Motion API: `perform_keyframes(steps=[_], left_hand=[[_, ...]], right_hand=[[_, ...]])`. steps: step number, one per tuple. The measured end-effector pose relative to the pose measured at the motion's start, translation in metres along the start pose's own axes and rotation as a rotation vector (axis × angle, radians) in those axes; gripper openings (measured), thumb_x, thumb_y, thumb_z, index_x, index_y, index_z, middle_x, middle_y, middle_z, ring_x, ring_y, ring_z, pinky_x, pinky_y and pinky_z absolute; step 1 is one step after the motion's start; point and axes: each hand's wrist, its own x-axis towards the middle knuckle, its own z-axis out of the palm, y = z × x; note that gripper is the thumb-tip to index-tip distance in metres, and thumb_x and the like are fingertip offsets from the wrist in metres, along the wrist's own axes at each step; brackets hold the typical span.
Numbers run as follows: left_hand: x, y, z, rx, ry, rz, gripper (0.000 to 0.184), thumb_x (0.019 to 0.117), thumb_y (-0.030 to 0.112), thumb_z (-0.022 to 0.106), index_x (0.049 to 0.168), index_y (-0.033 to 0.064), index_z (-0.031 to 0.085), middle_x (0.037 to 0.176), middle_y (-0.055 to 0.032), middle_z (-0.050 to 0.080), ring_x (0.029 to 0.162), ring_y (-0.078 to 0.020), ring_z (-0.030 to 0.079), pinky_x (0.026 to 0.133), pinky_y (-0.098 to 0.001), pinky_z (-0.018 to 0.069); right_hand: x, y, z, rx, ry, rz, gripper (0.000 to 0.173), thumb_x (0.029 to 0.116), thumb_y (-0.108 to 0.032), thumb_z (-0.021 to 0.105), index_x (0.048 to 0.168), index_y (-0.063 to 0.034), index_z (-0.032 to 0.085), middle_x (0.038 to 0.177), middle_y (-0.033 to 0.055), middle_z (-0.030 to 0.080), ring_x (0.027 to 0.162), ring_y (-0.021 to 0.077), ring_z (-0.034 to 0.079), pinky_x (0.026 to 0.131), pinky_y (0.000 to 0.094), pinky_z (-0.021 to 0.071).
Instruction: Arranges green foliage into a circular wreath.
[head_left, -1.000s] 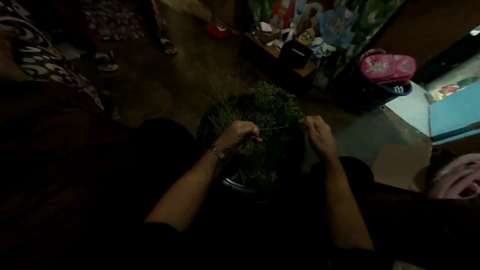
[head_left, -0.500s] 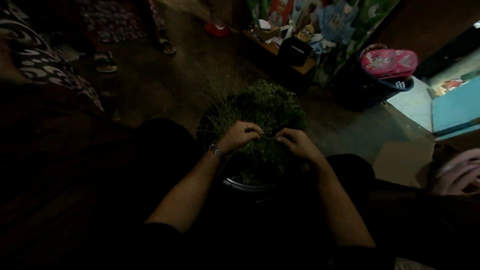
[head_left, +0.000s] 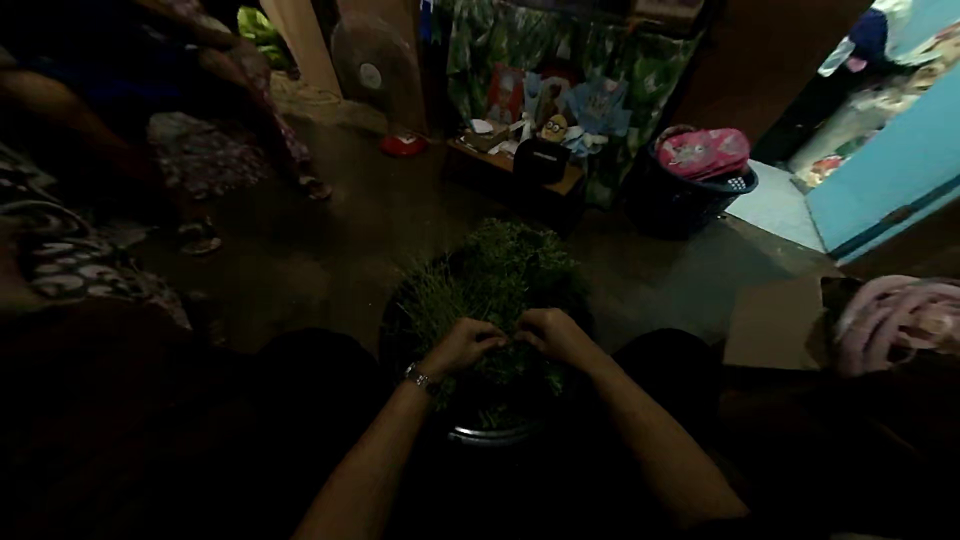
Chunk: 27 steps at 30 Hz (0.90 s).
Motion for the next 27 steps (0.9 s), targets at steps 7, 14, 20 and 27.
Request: perform_keyframes(steps=[7, 14, 20, 27], left_hand=[[0.0, -0.001, -0.001, -0.081, 0.038, 0.037, 0.022, 0.1059, 0.014, 0.054, 0.112, -0.004, 0.067, 0.09, -0.0039, 0.065, 0.076, -0.0027, 0.059, 0.075, -0.0202, 0.0518], [-0.003, 0.009, -0.003, -0.133, 0.044, -0.03, 0.023, 0.1055, 0.015, 0.056, 0.112, -0.0027, 0.069, 0.094, -0.0013, 0.067, 0.079, 0.0006, 0.059, 0.077, -0.0181, 0.0513], [-0.001, -0.001, -0.002, -0.219, 0.117, -0.005, 0.017, 0.1042, 0.012, 0.058, 0.103, 0.0, 0.07, 0.085, -0.0002, 0.065, 0.075, -0.0037, 0.06, 0.073, -0.0208, 0.052], [-0.004, 0.001, -0.003, -0.272, 0.17, 0.011, 0.013, 0.1028, 0.007, 0.059, 0.102, -0.0004, 0.07, 0.083, 0.0, 0.066, 0.072, -0.0027, 0.061, 0.07, -0.0192, 0.0532]], right_hand=[[-0.007, 0.002, -0.014, 0.113, 0.076, 0.042, 0.027, 0.106, -0.017, 0.055, 0.123, 0.0, 0.069, 0.121, 0.0168, 0.07, 0.113, 0.0248, 0.067, 0.103, 0.0411, 0.0506], [-0.01, 0.005, -0.02, 0.201, 0.191, 0.086, 0.025, 0.1042, -0.017, 0.06, 0.115, 0.0026, 0.071, 0.111, 0.0164, 0.072, 0.103, 0.0206, 0.068, 0.096, 0.038, 0.0533], [-0.006, 0.007, -0.012, 0.294, 0.367, 0.184, 0.016, 0.1018, -0.018, 0.066, 0.102, -0.0038, 0.073, 0.09, 0.0067, 0.071, 0.078, 0.0128, 0.065, 0.076, 0.0344, 0.0553], [-0.009, 0.023, -0.025, 0.214, 0.539, 0.206, 0.026, 0.107, -0.022, 0.056, 0.111, -0.0009, 0.071, 0.102, 0.0134, 0.07, 0.089, 0.0204, 0.066, 0.083, 0.0419, 0.0541]])
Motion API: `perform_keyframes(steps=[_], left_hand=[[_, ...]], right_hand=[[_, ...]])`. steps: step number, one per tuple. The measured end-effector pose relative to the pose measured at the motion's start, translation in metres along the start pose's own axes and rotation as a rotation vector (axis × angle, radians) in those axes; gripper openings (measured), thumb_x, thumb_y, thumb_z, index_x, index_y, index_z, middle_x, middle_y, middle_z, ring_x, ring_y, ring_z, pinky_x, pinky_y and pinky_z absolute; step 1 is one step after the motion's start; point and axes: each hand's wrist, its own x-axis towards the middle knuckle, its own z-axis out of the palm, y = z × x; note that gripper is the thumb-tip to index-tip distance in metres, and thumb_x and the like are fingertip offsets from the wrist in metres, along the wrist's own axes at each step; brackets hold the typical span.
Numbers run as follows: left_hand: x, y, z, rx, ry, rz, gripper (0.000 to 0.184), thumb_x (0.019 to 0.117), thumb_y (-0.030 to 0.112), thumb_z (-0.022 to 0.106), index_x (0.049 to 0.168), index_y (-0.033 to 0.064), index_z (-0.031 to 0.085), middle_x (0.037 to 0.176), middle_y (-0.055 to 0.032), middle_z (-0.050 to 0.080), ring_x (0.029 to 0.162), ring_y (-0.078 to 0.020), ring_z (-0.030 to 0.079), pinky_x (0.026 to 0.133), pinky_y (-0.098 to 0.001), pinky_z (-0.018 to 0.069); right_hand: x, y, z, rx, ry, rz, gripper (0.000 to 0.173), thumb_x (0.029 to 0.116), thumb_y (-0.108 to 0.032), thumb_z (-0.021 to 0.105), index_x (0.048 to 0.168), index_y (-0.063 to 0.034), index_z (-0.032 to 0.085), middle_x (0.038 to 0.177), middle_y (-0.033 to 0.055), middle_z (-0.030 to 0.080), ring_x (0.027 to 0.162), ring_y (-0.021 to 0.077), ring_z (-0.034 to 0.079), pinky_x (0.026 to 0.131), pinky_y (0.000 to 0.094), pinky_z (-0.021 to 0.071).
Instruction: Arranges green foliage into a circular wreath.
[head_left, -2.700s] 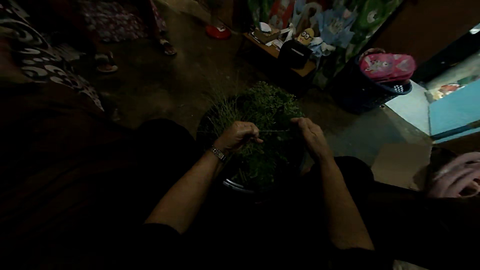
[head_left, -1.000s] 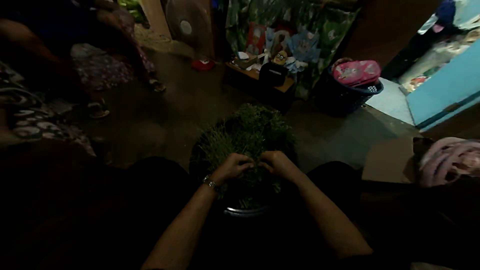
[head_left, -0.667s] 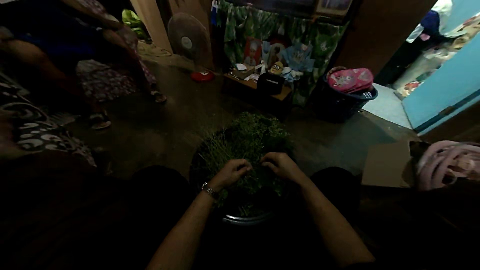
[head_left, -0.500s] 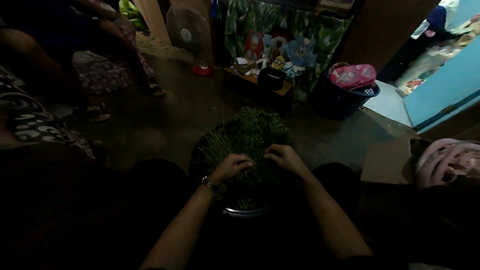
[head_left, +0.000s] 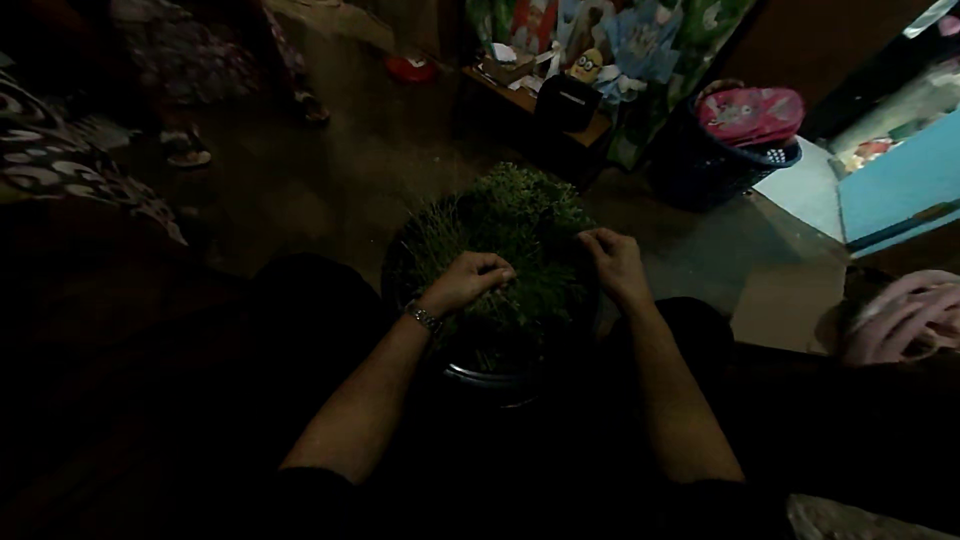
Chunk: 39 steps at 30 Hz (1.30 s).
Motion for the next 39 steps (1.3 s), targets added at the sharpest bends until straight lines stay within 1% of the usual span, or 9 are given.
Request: perform_keyframes(steps=[3, 8, 13, 18, 26, 29, 32, 36, 39], left_hand=[[-0.001, 0.0, 0.001, 0.03, -0.005, 0.026, 0.014, 0.1029, 0.008, 0.059, 0.102, -0.0004, 0.07, 0.084, 0.0003, 0.066, 0.072, -0.0016, 0.059, 0.07, -0.0185, 0.0516], [0.0, 0.001, 0.004, 0.031, -0.018, 0.015, 0.014, 0.1026, 0.008, 0.06, 0.101, -0.0009, 0.071, 0.082, -0.0009, 0.065, 0.07, -0.0032, 0.058, 0.069, -0.0194, 0.0513], [-0.001, -0.002, 0.004, 0.032, -0.032, 0.023, 0.013, 0.1019, 0.008, 0.061, 0.099, -0.0004, 0.071, 0.079, 0.0005, 0.065, 0.067, -0.001, 0.057, 0.066, -0.0172, 0.0496], [0.002, -0.001, 0.003, 0.078, -0.047, 0.065, 0.017, 0.1039, 0.01, 0.058, 0.099, -0.0005, 0.07, 0.081, -0.0011, 0.064, 0.07, -0.0033, 0.057, 0.068, -0.019, 0.05], [0.001, -0.002, 0.0, 0.044, 0.02, 0.024, 0.017, 0.1029, 0.012, 0.06, 0.098, -0.0011, 0.07, 0.08, -0.0026, 0.065, 0.069, -0.004, 0.058, 0.067, -0.0216, 0.0504], [0.001, -0.002, -0.002, 0.019, 0.047, 0.019, 0.015, 0.1011, 0.011, 0.063, 0.097, -0.0006, 0.071, 0.082, -0.0013, 0.067, 0.072, -0.0021, 0.059, 0.071, -0.0207, 0.0515], [0.002, -0.004, 0.0, 0.02, 0.029, 0.038, 0.012, 0.0996, 0.009, 0.065, 0.096, -0.0008, 0.071, 0.081, -0.0006, 0.065, 0.071, -0.001, 0.057, 0.07, -0.0193, 0.0503], [0.003, -0.003, 0.001, 0.071, -0.012, 0.027, 0.012, 0.0996, 0.009, 0.065, 0.094, -0.0003, 0.071, 0.078, -0.0004, 0.063, 0.068, -0.0014, 0.054, 0.067, -0.019, 0.0474], [0.003, -0.003, 0.003, 0.109, -0.029, 0.041, 0.014, 0.0993, 0.009, 0.065, 0.092, -0.0013, 0.071, 0.076, -0.0011, 0.063, 0.066, -0.0018, 0.054, 0.065, -0.0189, 0.0466]], right_hand=[[0.001, 0.005, 0.007, -0.046, -0.158, -0.099, 0.031, 0.1079, -0.023, 0.053, 0.117, -0.0019, 0.073, 0.126, 0.0205, 0.063, 0.118, 0.0356, 0.058, 0.1, 0.0538, 0.0473], [-0.006, -0.008, 0.019, 0.068, -0.403, -0.068, 0.025, 0.1035, -0.022, 0.062, 0.112, 0.0002, 0.07, 0.121, 0.0153, 0.063, 0.108, 0.0241, 0.062, 0.093, 0.0421, 0.0527], [-0.008, -0.01, 0.029, 0.025, -0.304, -0.067, 0.022, 0.104, -0.019, 0.062, 0.095, 0.001, 0.067, 0.097, 0.0119, 0.064, 0.084, 0.0186, 0.062, 0.077, 0.0383, 0.0528], [-0.01, -0.012, 0.038, 0.011, -0.166, -0.027, 0.026, 0.106, -0.018, 0.057, 0.095, 0.0038, 0.067, 0.099, 0.0162, 0.064, 0.089, 0.0272, 0.062, 0.082, 0.0472, 0.0504], [-0.001, -0.001, 0.028, -0.132, 0.066, -0.077, 0.033, 0.1088, -0.019, 0.049, 0.107, 0.0079, 0.068, 0.109, 0.0252, 0.066, 0.104, 0.0409, 0.064, 0.095, 0.0625, 0.0462], [0.003, 0.005, 0.013, -0.177, -0.071, -0.055, 0.043, 0.1114, -0.031, 0.042, 0.121, 0.0015, 0.068, 0.123, 0.0241, 0.063, 0.116, 0.0435, 0.059, 0.1, 0.0645, 0.0429], [-0.001, 0.003, 0.015, -0.041, -0.207, -0.121, 0.038, 0.1082, -0.031, 0.05, 0.125, -0.0012, 0.069, 0.135, 0.0217, 0.059, 0.125, 0.0383, 0.055, 0.104, 0.0579, 0.0446], [-0.006, -0.002, 0.025, 0.048, -0.352, -0.169, 0.028, 0.0963, -0.02, 0.072, 0.119, -0.0036, 0.07, 0.131, 0.0169, 0.061, 0.12, 0.0332, 0.057, 0.099, 0.0516, 0.0495], [-0.007, -0.001, 0.031, 0.026, -0.349, -0.222, 0.019, 0.0953, -0.014, 0.073, 0.11, -0.0016, 0.073, 0.127, 0.018, 0.063, 0.119, 0.0344, 0.058, 0.099, 0.052, 0.0492]])
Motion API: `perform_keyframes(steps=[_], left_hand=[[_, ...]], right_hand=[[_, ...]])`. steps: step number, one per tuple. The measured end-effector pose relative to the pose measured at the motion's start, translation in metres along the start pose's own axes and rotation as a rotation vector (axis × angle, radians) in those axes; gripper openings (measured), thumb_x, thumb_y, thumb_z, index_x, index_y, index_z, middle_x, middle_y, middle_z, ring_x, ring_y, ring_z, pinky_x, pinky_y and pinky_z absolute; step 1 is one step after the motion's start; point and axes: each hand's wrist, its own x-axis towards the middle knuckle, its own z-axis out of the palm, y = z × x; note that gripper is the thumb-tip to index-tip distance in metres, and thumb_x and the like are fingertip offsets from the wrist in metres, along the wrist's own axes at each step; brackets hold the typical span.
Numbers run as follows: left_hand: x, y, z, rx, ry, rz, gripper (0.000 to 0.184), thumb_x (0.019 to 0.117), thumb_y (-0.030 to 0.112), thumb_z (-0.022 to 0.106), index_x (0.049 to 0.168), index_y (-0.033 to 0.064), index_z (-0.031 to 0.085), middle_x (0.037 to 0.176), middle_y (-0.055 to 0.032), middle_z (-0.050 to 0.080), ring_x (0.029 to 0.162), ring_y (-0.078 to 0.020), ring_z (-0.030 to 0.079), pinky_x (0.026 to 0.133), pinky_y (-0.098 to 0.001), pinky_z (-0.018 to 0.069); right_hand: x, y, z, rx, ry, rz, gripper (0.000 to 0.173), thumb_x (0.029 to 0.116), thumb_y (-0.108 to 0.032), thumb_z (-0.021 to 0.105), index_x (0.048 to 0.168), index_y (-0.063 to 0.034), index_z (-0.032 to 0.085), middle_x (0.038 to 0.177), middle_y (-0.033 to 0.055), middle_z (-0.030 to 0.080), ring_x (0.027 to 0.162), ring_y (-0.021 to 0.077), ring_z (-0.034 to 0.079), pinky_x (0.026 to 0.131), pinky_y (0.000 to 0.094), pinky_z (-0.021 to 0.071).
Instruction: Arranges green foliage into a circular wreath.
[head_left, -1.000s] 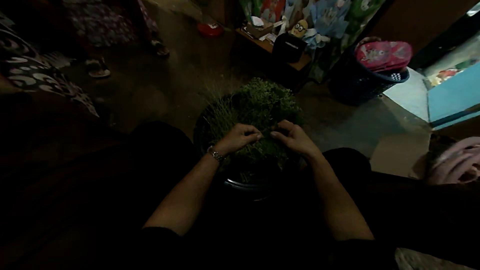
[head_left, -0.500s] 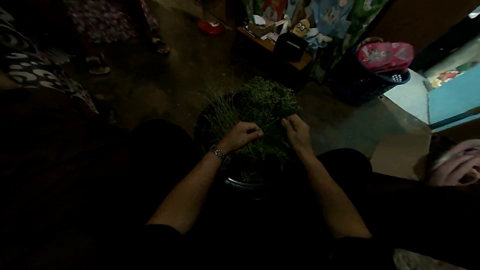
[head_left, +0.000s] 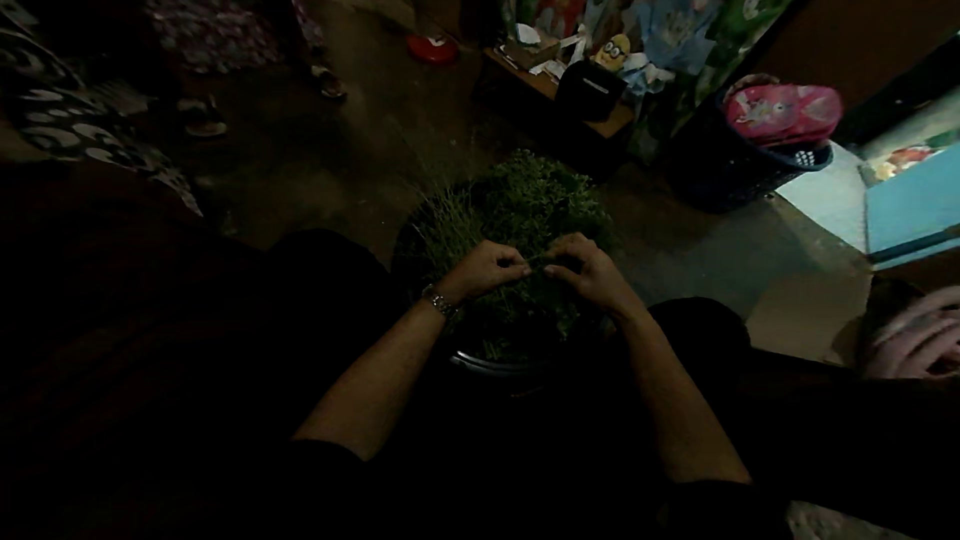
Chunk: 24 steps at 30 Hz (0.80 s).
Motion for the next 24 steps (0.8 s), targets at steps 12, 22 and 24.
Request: perform_keyframes(steps=[12, 22, 24], left_hand=[[-0.001, -0.001, -0.002, -0.074, 0.029, 0.013, 0.014, 0.0996, 0.009, 0.064, 0.089, 0.0007, 0.07, 0.074, 0.0019, 0.062, 0.064, 0.0001, 0.053, 0.062, -0.0169, 0.0456], [0.0, 0.0, -0.002, -0.044, 0.034, -0.005, 0.014, 0.0996, 0.009, 0.064, 0.091, 0.0002, 0.07, 0.074, 0.0006, 0.061, 0.064, -0.001, 0.052, 0.062, -0.0186, 0.0445], [0.001, -0.001, -0.001, -0.043, 0.024, -0.018, 0.014, 0.0998, 0.009, 0.064, 0.091, 0.0, 0.07, 0.074, 0.0007, 0.06, 0.064, -0.001, 0.051, 0.061, -0.0184, 0.0434]], right_hand=[[0.003, 0.002, -0.003, 0.136, 0.383, 0.119, 0.019, 0.1044, -0.013, 0.058, 0.112, 0.002, 0.067, 0.116, 0.0139, 0.066, 0.1, 0.015, 0.065, 0.088, 0.033, 0.0549], [0.001, -0.003, 0.0, 0.024, 0.004, 0.082, 0.025, 0.0939, -0.02, 0.076, 0.108, 0.0008, 0.072, 0.136, 0.0202, 0.058, 0.126, 0.0372, 0.052, 0.103, 0.0538, 0.0457], [0.001, -0.006, 0.004, 0.011, 0.012, 0.074, 0.021, 0.0932, -0.016, 0.076, 0.102, 0.0028, 0.073, 0.136, 0.0202, 0.058, 0.124, 0.0369, 0.053, 0.102, 0.0524, 0.0465]])
